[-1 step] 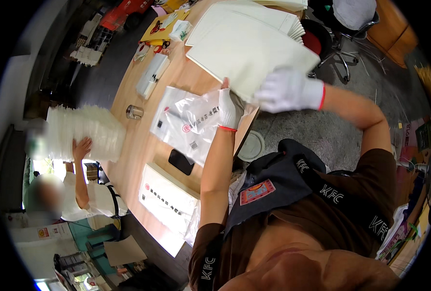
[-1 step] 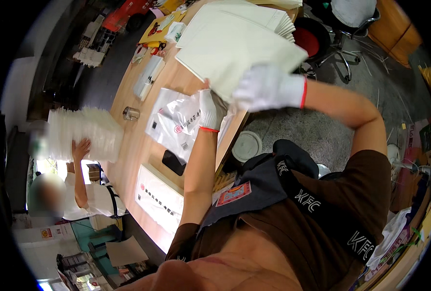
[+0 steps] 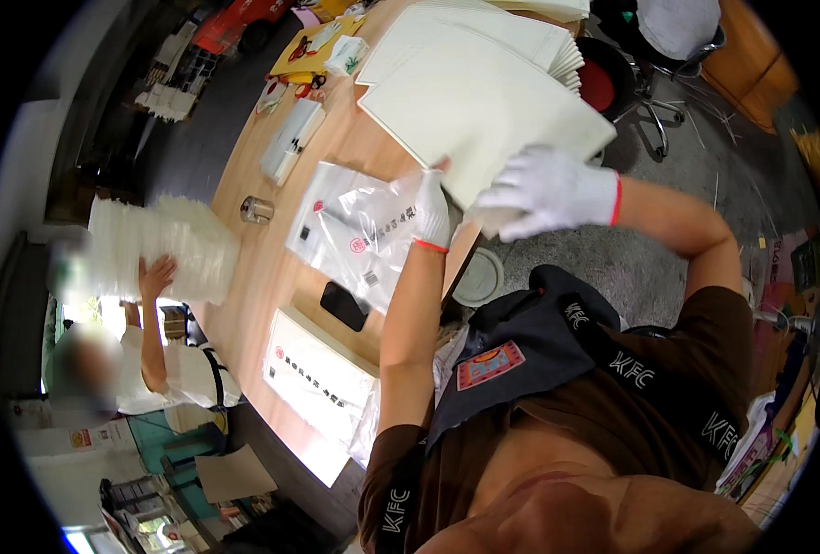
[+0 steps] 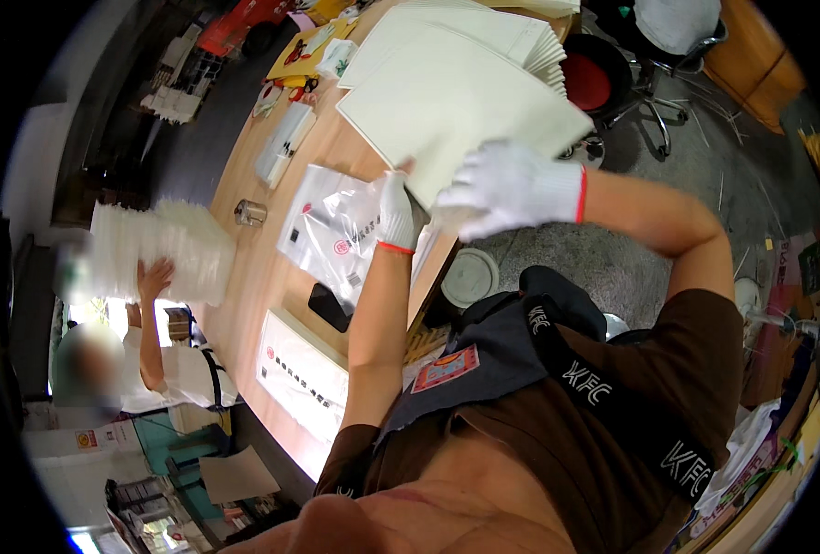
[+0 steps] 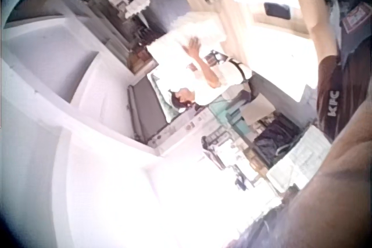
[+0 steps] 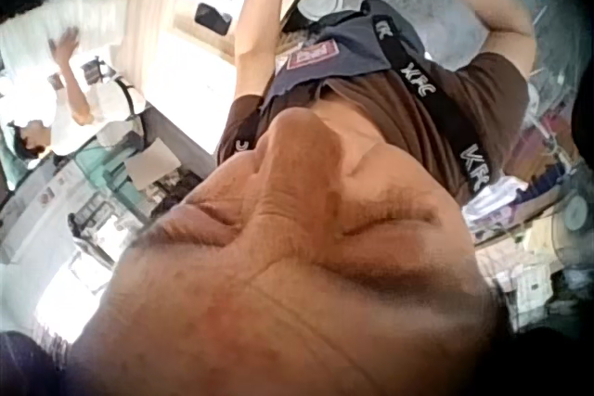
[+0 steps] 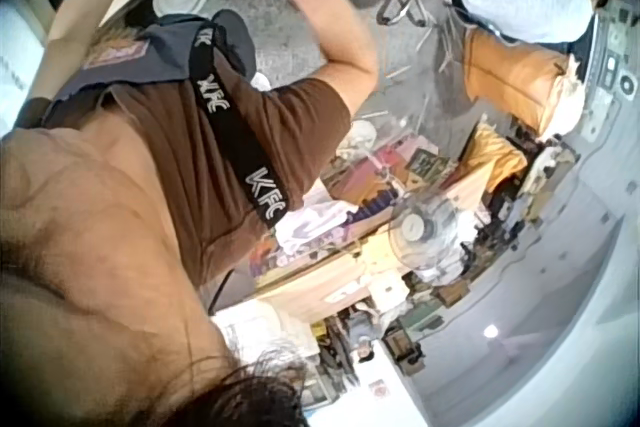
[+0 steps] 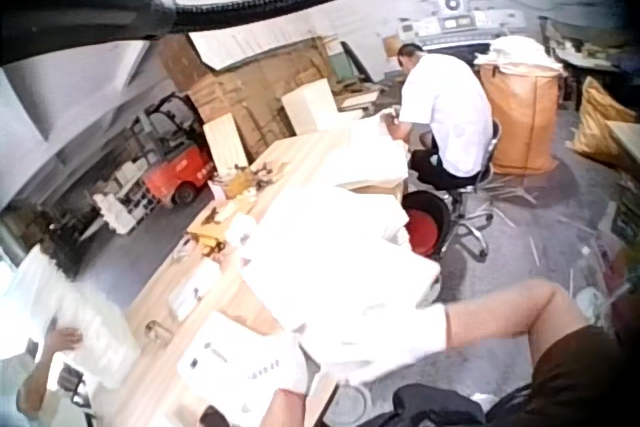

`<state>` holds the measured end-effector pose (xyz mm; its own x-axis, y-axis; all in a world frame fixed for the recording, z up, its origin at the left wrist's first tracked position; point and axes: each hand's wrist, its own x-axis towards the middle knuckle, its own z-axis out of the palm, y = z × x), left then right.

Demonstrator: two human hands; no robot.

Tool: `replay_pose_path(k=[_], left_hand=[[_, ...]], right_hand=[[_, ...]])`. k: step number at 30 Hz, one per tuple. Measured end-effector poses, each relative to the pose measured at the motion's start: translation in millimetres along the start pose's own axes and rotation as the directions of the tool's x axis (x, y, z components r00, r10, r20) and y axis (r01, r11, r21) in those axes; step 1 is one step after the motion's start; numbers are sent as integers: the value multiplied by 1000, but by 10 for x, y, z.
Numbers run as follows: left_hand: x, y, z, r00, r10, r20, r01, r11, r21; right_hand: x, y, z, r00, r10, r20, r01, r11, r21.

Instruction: The person repeatedly picks up stacks of white paper documents and inserts them into clear plastic sleeves. The person then places the filled sleeves on a growing pile on the table.

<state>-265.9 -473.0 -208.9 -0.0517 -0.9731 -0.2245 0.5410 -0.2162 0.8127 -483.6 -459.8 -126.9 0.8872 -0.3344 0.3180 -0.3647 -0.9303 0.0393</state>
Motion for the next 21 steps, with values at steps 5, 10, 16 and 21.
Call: replay_pose_path(k=[5, 10, 16, 21], left_hand=[[-554, 653, -500, 998, -38, -52, 57, 899, 435], [-726, 658, -484, 993, -121, -13, 77, 542, 836], [-1056, -81, 154, 973, -12, 231, -222, 243, 944], [-1152, 666, -427, 965, 245, -93, -232, 964, 130]], right_hand=[[-327, 236, -123, 553, 805, 213, -818, 477, 320], [-147, 0, 915, 794, 597, 117, -20, -166, 986], [226, -435, 1216, 543, 839, 46, -350, 176, 920], [79, -224, 560, 872, 482, -86, -349, 734, 583]])
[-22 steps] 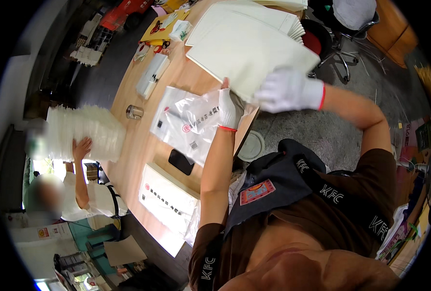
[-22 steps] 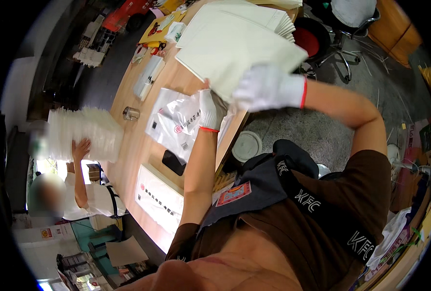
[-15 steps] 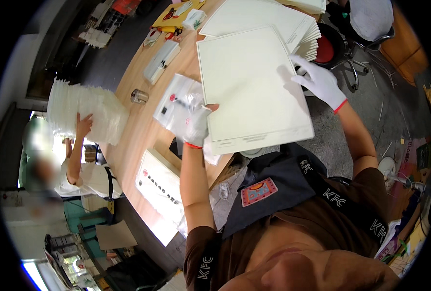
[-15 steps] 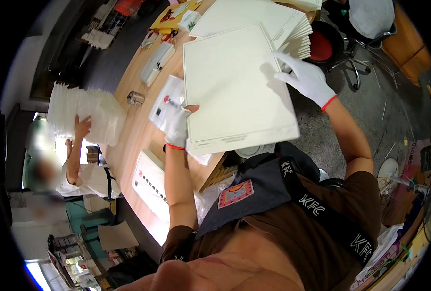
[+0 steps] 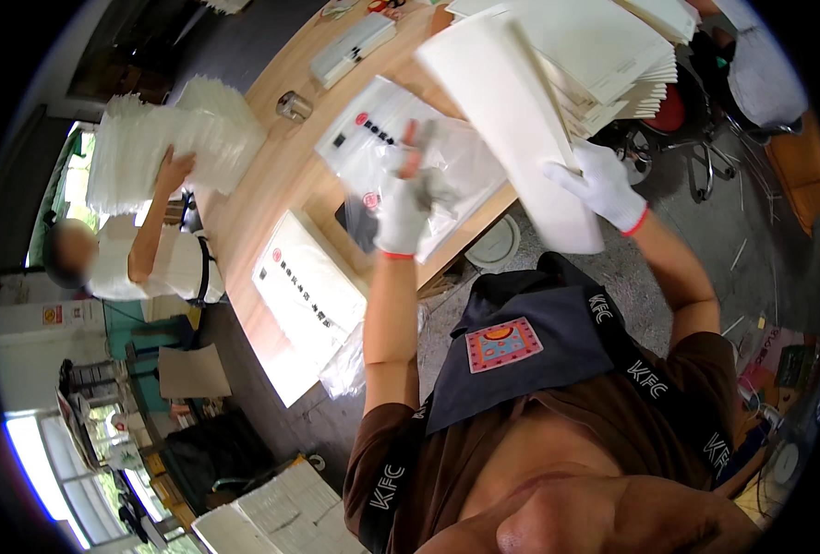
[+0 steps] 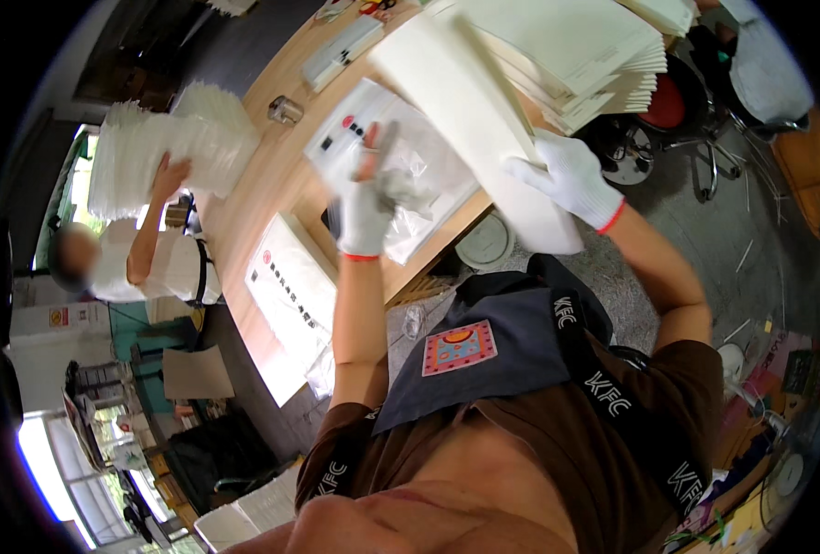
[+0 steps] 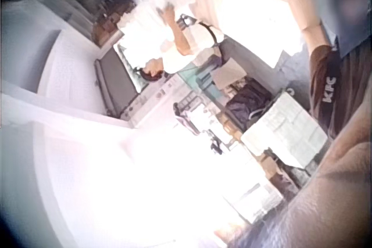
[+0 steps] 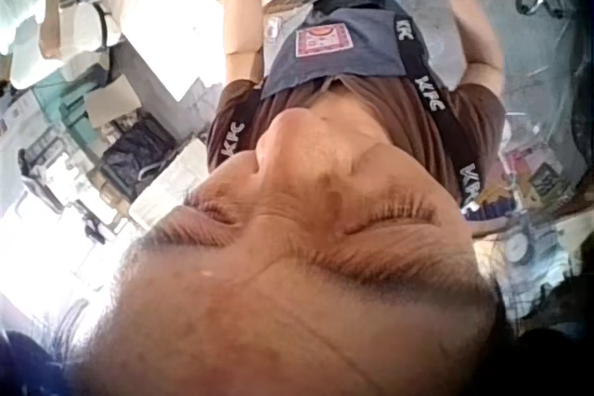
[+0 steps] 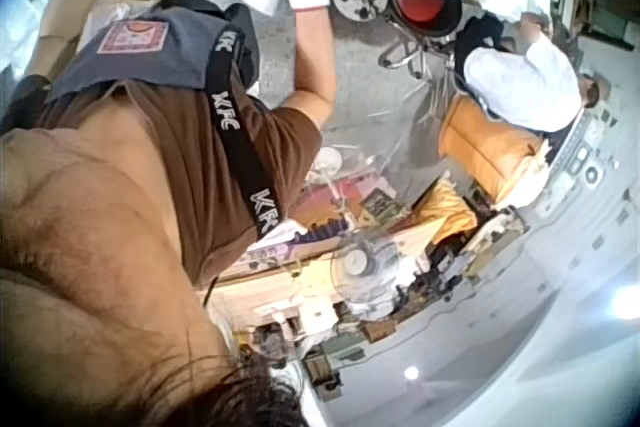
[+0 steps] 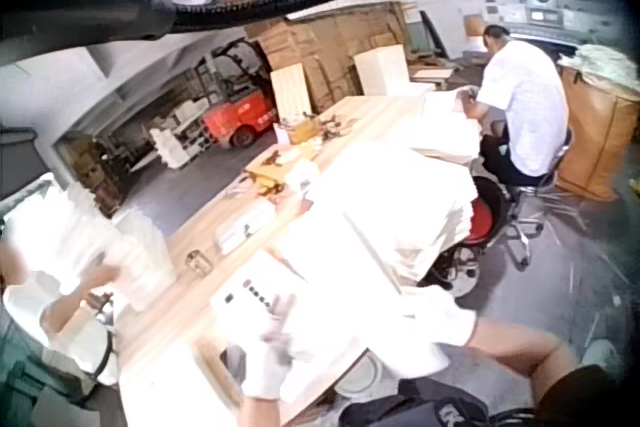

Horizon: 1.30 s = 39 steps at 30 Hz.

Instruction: The person repeatedly picks up stacks of white paper documents and inserts them into clear plastic sleeves. The person then places the filled sleeves on a growing pile on the table.

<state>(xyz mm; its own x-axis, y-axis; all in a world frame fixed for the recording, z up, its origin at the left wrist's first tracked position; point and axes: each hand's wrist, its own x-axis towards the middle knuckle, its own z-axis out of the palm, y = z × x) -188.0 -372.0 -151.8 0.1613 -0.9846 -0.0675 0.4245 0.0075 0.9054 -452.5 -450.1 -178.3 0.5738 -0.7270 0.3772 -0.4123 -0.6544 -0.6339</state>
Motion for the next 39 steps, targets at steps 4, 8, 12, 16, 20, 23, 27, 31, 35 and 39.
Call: replay_pose_path(k=[4, 8, 12, 16, 20, 23, 27, 31, 35, 39], left_hand=[[-171, 600, -344, 974, 124, 191, -108, 990, -90], [-402, 177, -138, 894, -145, 424, -291, 532, 795], [-871, -638, -158, 960, 211, 186, -274, 558, 783], [-1057, -986, -470, 810, 422, 407, -568, 393, 723], [-452, -566, 3, 856, 481, 188, -440, 489, 753], [-183, -502, 469, 770, 499, 399, -596, 335, 730], [-126, -761, 317, 823, 463, 331, -520, 378, 766], [-251, -1090, -379, 923, 379, 68, -255, 470, 845], [-732, -1322, -280, 823, 470, 318, -462, 231, 856], [-964, -1672, -1082, 845, 445, 295, 25, -584, 811]], right_hand=[[82, -101, -83, 877, -324, 355, 449, 817, -362], [378, -338, 425, 729, 248, 638, 110, 877, -467], [473, -209, 364, 749, -35, 662, 158, 979, -128], [534, 348, 695, 722, 78, 688, -617, 523, 588], [898, 413, 1227, 833, 36, 552, -349, 808, 474], [910, -122, 1415, 911, 42, 409, -187, 929, 321], [714, -168, 1713, 954, 28, 298, 14, 990, -139], [-196, -101, 1439, 949, -261, 175, 284, 950, -127], [-127, 118, 1404, 972, -210, -107, 141, 882, -450], [45, 492, 1438, 880, 321, 350, -84, 830, -551]])
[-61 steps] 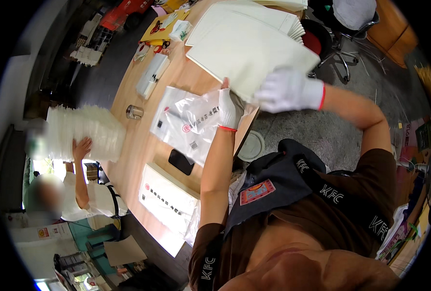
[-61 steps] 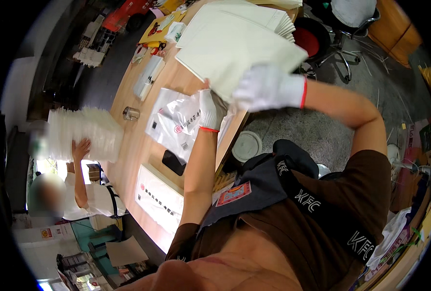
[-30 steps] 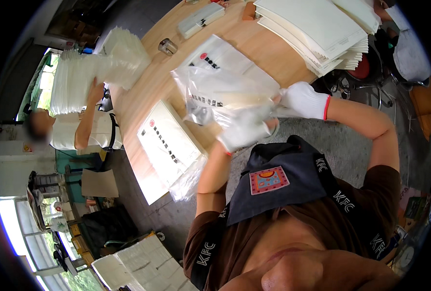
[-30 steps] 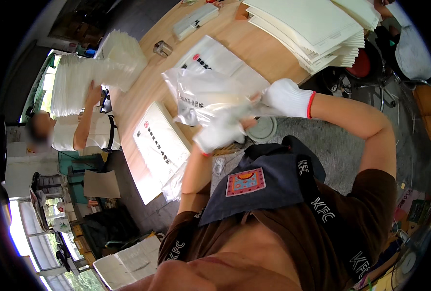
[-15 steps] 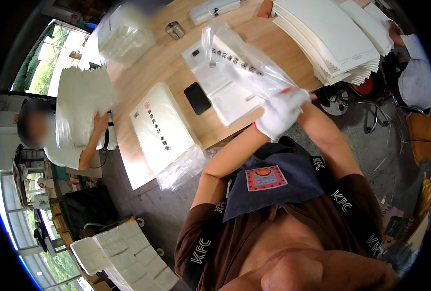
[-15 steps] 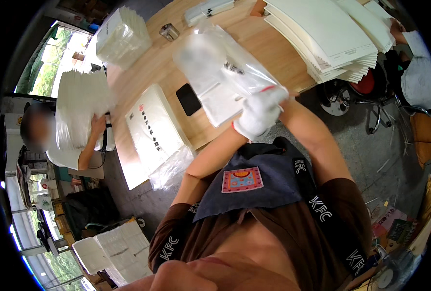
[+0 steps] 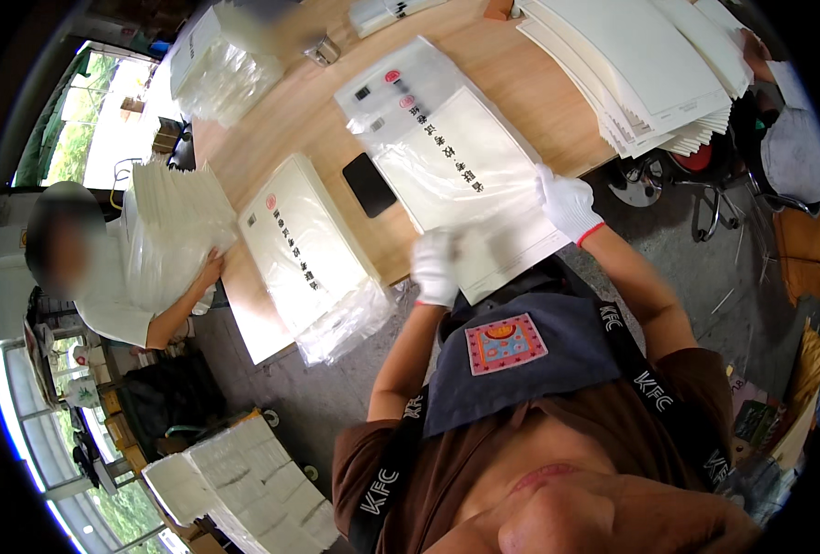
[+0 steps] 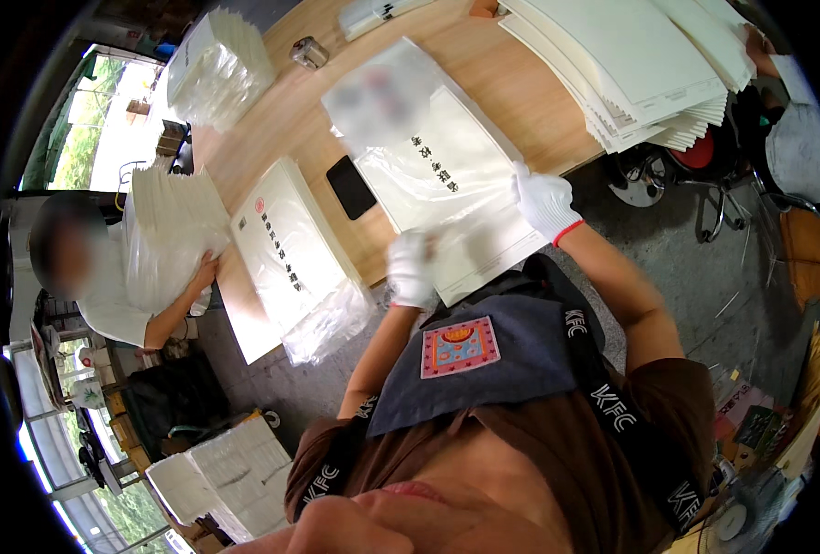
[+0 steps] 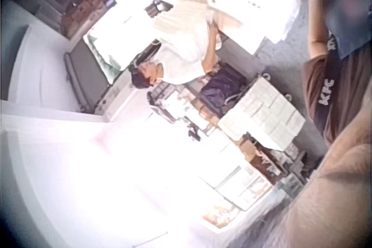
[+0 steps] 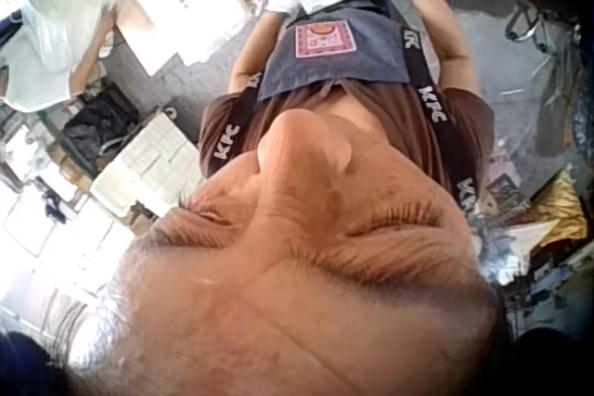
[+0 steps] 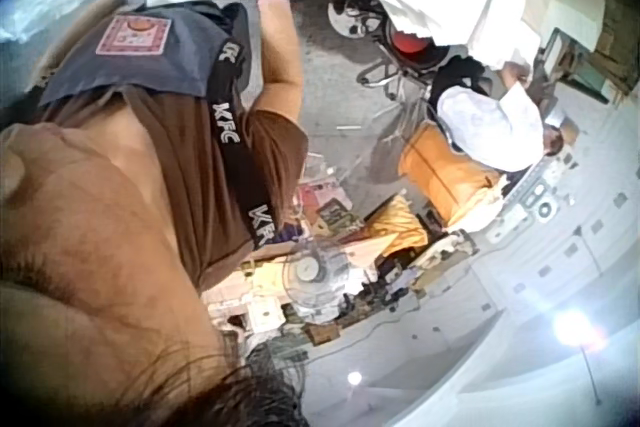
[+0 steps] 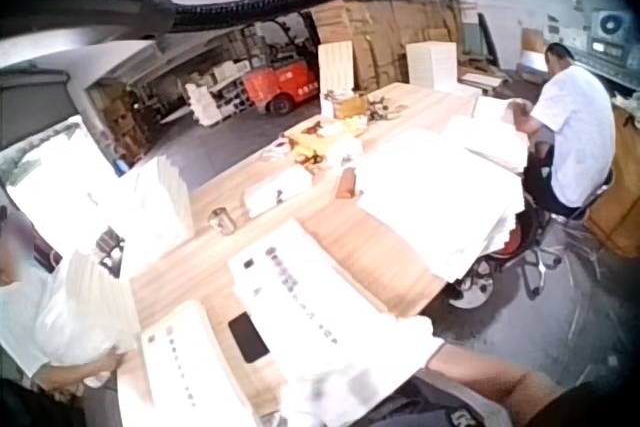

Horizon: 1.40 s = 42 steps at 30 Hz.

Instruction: The person repeatedly picks up stacks of white paper documents and inserts them into clear plastic sleeves. The person then places the filled sleeves on a growing pile on the table.

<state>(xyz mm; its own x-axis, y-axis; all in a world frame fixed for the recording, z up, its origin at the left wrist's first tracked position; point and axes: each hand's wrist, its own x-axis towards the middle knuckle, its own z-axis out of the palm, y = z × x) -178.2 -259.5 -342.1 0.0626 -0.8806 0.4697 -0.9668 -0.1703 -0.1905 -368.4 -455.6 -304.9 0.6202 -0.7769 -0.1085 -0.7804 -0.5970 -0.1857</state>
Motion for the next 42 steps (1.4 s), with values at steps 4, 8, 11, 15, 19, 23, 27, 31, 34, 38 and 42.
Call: replay_pose_path(k=[4, 8, 11, 15, 19, 23, 27, 31, 34, 38, 42], left_hand=[[-235, -239, -309, 893, -449, 43, 426, 809, -405], [-716, 49, -917, 926, -320, 199, 365, 633, -683], [-810, 134, -917, 886, -375, 272, 454, 584, -673], [-346, 1, -631, 814, -533, 234, 544, 555, -630], [-1123, 12, -542, 834, -321, 448, 550, 433, -714], [-1098, -37, -78, 315, -220, 923, 670, -637, -381], [-537, 12, -136, 402, -637, 657, 712, -234, -662], [-789, -518, -613, 479, -748, 459, 698, 8, -716], [-1115, -1099, -1018, 350, -833, 428, 557, -183, -810], [-1394, -1938, -1381, 247, -910, 334, 640, -105, -761], [-1806, -2482, -1059, 158, -905, 394, 987, 139, -77]], right_hand=[[-427, 4, -83, 986, -165, 12, 165, 986, -34], [-1163, 58, -171, 951, -80, 299, 88, 996, -14], [-1326, 99, 119, 971, -42, 236, 37, 999, 27], [-760, 180, -100, 978, -184, -96, 199, 964, 177], [-1149, 376, 119, 847, -172, 503, 236, 970, -66], [-811, 826, 421, 968, -67, 242, -95, 793, 602], [-425, 435, 731, 811, -300, 502, -497, 99, 862], [-270, -372, 826, 854, -404, 327, -360, -5, 933], [53, -1198, 695, 749, -516, 415, -398, 151, 905], [308, -2337, 766, 732, -598, 325, -276, 176, 945], [221, -3039, 1027, 805, -510, 305, -91, 401, 911]])
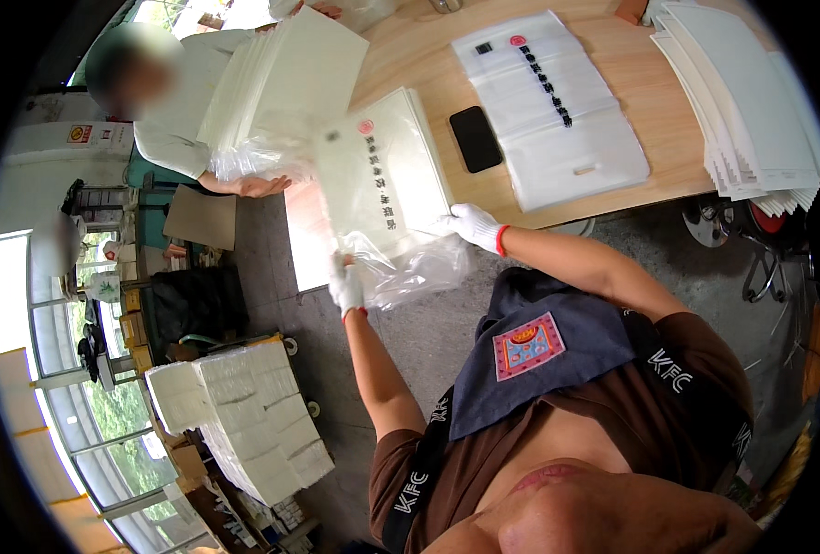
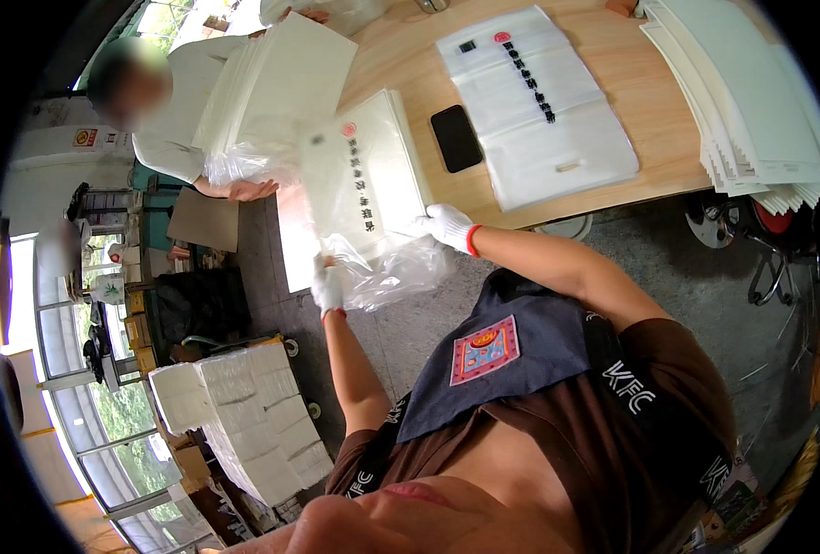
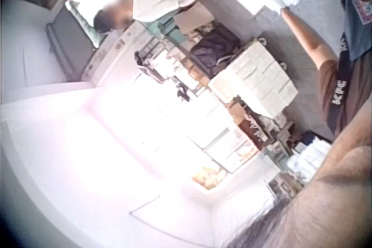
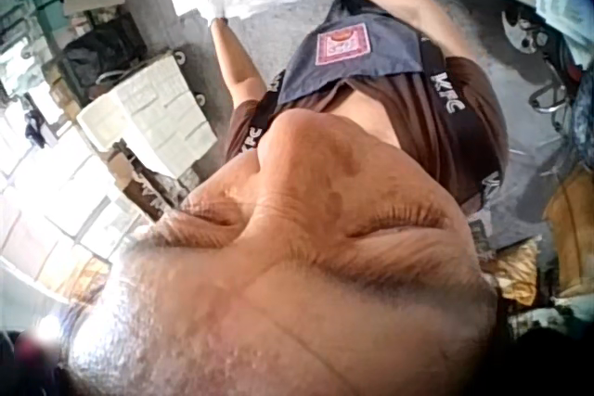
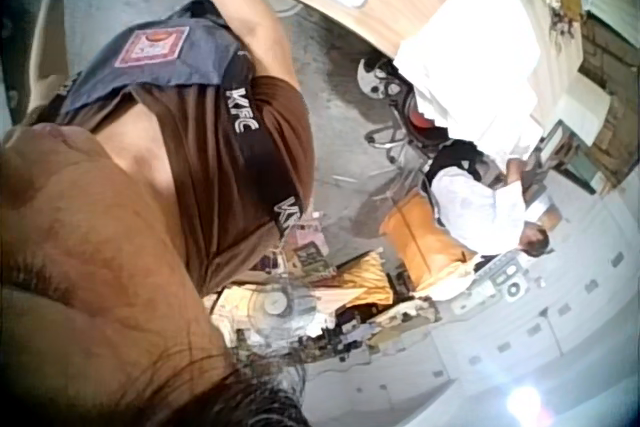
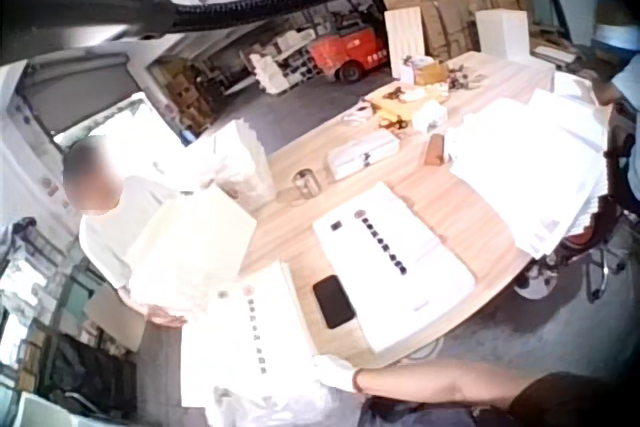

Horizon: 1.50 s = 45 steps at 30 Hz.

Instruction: The person repeatedly picks up stacks of white paper documents and inserts them into clear plastic sleeves. The person then places the filled sleeves on a growing pile on the table.

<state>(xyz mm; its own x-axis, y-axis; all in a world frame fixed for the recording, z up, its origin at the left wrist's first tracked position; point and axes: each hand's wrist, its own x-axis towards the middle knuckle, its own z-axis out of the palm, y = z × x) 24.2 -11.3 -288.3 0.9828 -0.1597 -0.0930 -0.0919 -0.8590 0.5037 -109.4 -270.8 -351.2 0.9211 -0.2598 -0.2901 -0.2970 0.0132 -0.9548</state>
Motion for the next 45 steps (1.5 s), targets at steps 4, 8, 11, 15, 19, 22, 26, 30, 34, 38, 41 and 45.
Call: replay_pose_path(k=[4, 8, 11, 15, 19, 22, 26, 30, 34, 38, 41, 45], left_hand=[[232, -518, 318, 993, -8, 121, 33, 977, -209], [292, -248, 297, 974, -85, 208, 91, 996, -22], [251, -109, 332, 999, 0, -50, 18, 931, 365], [-219, 1248, 595, 762, 593, -258, -548, 804, 230], [-872, 2475, 1511, 554, 818, 158, -813, 572, -113], [-1127, 2921, 2152, 435, 857, 277, -853, 491, -180], [-1059, 3053, 2600, 481, 807, 342, -814, 556, -167], [-832, 3047, 2587, 449, 774, 445, -680, 620, -391], [-803, 3223, 2471, 459, 732, 503, -624, 669, -403], [-321, 3087, 2606, 586, 765, 268, -429, 573, -699], [-94, 3541, 2301, 587, 785, 198, 170, 119, -978], [-440, 3843, 1701, 592, 731, 339, 120, 337, -934]], right_hand=[[-147, -223, 28, 970, 225, 93, -232, 970, 70], [-382, 132, 109, 967, 160, 198, -236, 851, 469], [-987, -94, -181, 831, 191, 522, -422, 827, 370], [-1414, 95, -726, 943, 102, 316, -223, 901, 372], [-1687, 400, -1118, 984, 169, 53, -177, 921, 347], [-1882, 429, -1236, 985, 172, 0, -163, 933, 322], [-2034, 499, -1401, 981, 158, -116, -99, 911, 401], [-1880, 579, -1734, 940, 131, -314, 26, 891, 453], [-1118, 734, -2064, 600, -107, -793, -229, 927, -298], [-827, 251, -2276, 831, 58, -554, -129, 987, -91], [-900, 740, -2492, 758, -121, -641, -270, 836, -478], [-1443, 372, -2692, 828, 153, -540, -360, 882, -303]])
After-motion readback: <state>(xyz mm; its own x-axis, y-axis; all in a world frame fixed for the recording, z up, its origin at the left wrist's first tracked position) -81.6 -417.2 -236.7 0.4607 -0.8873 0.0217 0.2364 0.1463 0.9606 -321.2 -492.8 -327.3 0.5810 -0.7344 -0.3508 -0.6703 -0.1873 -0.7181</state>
